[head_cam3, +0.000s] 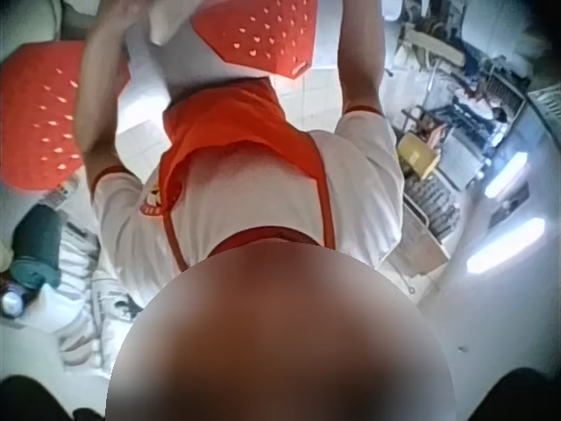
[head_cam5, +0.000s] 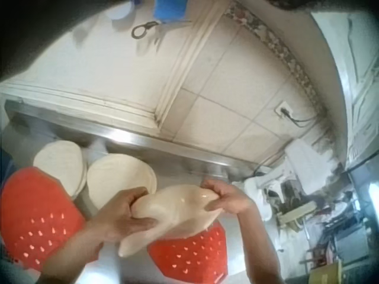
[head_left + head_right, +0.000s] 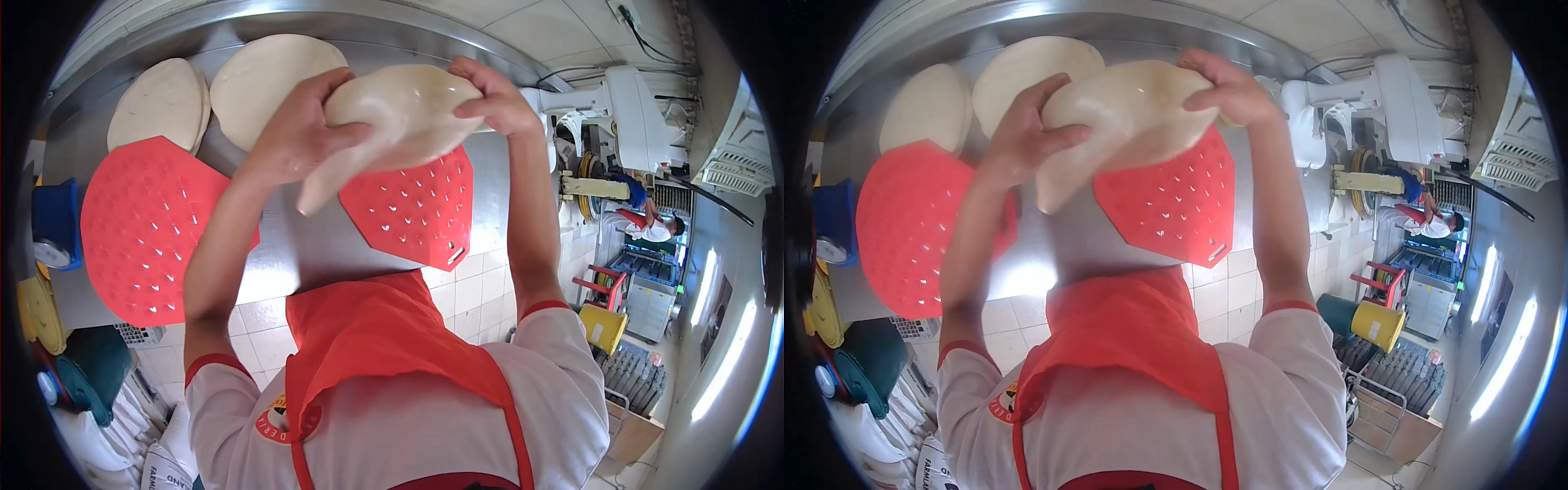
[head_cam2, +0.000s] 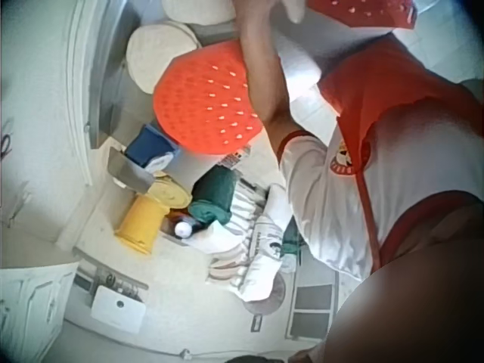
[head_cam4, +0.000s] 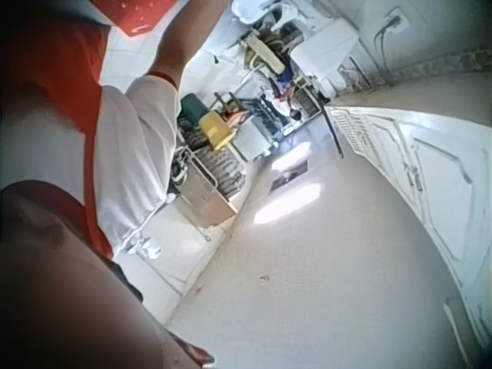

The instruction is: The person rolls small pieces of dough on a metal counter, collects them into a pile, and later presses a large piece of dough onto a red tray by hand.

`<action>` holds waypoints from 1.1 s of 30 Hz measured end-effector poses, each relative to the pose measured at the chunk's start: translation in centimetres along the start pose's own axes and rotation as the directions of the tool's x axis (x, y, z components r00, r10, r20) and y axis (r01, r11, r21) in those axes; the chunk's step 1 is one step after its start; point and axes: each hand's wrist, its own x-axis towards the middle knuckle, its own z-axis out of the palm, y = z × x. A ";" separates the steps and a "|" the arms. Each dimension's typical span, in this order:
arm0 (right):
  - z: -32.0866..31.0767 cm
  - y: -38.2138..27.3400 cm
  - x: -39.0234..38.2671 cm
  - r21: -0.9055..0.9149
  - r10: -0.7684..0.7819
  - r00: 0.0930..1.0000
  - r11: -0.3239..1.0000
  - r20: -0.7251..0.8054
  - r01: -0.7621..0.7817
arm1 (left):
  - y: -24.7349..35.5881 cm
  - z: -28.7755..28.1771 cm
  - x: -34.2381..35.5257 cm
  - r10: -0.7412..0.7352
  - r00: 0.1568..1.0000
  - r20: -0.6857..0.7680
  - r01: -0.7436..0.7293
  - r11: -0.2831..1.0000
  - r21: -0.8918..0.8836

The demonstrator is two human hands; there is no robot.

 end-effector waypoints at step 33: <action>1.5 29.1 -9.4 -0.910 0.244 0.958 0.412 0.152 0.040 | -26.4 28.6 7.0 -0.297 0.719 -0.628 0.682 0.474 0.557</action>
